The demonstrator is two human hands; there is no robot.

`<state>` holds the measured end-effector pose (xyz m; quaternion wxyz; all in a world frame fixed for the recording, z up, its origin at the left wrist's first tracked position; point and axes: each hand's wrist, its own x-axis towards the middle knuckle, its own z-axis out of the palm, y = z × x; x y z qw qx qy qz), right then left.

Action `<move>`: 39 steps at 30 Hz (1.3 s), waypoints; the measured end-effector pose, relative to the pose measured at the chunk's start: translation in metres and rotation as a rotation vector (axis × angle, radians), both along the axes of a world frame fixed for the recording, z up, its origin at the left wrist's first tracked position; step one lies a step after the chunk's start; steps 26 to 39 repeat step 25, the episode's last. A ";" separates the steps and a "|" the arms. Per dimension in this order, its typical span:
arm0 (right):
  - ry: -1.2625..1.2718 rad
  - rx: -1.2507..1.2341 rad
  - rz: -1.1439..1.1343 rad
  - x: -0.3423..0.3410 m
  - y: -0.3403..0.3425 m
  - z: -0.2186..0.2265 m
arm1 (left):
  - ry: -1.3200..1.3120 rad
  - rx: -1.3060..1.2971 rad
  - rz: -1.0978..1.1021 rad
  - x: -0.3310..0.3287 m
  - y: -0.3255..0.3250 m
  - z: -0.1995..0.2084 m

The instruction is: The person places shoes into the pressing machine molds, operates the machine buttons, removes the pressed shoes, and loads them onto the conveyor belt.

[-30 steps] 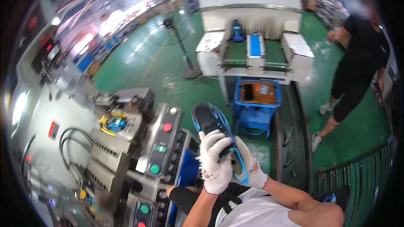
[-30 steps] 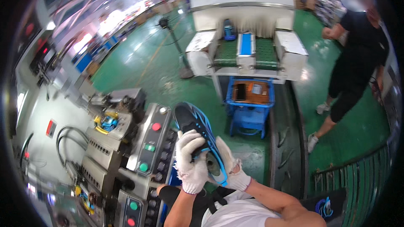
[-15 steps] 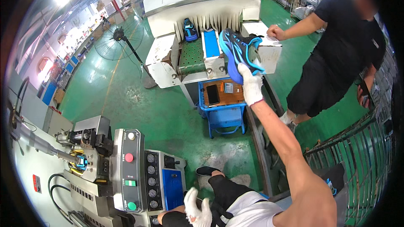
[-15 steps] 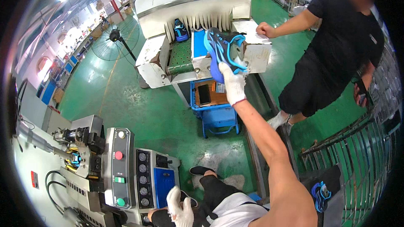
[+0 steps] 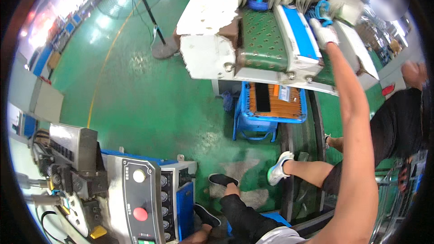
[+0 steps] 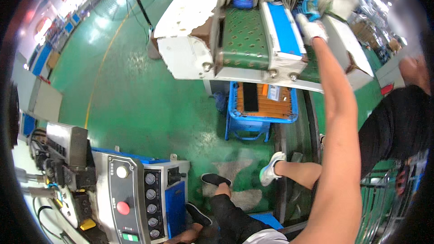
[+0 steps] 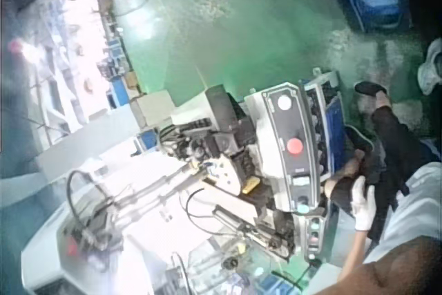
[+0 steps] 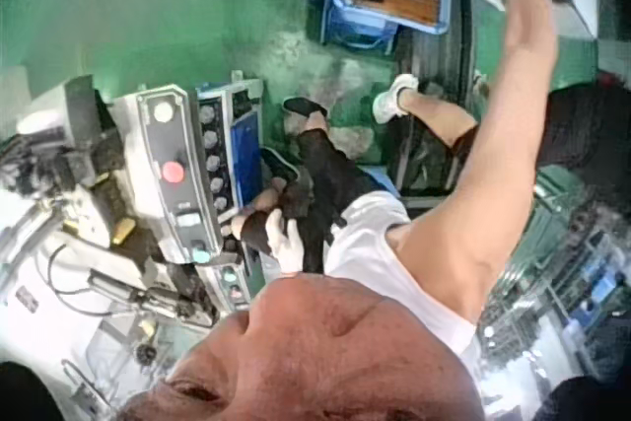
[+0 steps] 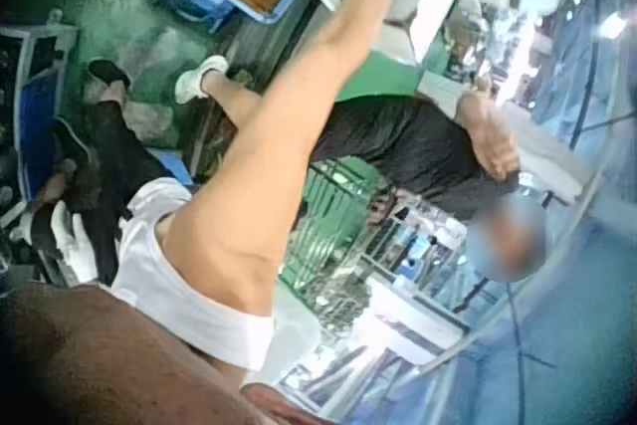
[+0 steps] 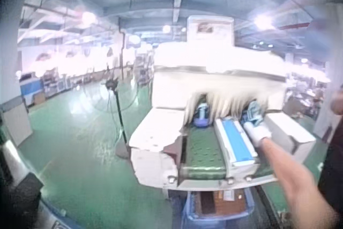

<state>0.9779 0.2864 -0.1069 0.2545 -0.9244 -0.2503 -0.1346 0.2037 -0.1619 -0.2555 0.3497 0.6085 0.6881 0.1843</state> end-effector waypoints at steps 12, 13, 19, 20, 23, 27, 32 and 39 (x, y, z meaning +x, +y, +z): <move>-0.001 0.273 0.150 -0.079 -0.008 -0.049 | -0.021 -0.085 0.239 -0.015 0.067 0.041; 0.103 0.361 0.193 -0.115 -0.028 -0.047 | 0.002 -0.046 0.279 -0.023 0.062 0.048; 0.038 0.325 0.448 -0.255 -0.115 -0.003 | -0.029 -0.023 0.615 -0.032 0.029 0.073; 0.008 0.392 0.579 -0.278 -0.112 0.003 | -0.042 -0.003 0.630 -0.033 0.021 0.071; -0.332 0.192 0.693 -0.293 -0.084 0.005 | 0.022 -0.158 0.568 -0.039 -0.005 0.036; -0.535 0.117 0.702 -0.268 -0.067 -0.009 | -0.378 0.052 0.660 -0.056 -0.049 -0.032; -0.535 0.117 0.702 -0.268 -0.067 -0.009 | -0.378 0.052 0.660 -0.056 -0.049 -0.032; -0.535 0.117 0.702 -0.268 -0.067 -0.009 | -0.378 0.052 0.660 -0.056 -0.049 -0.032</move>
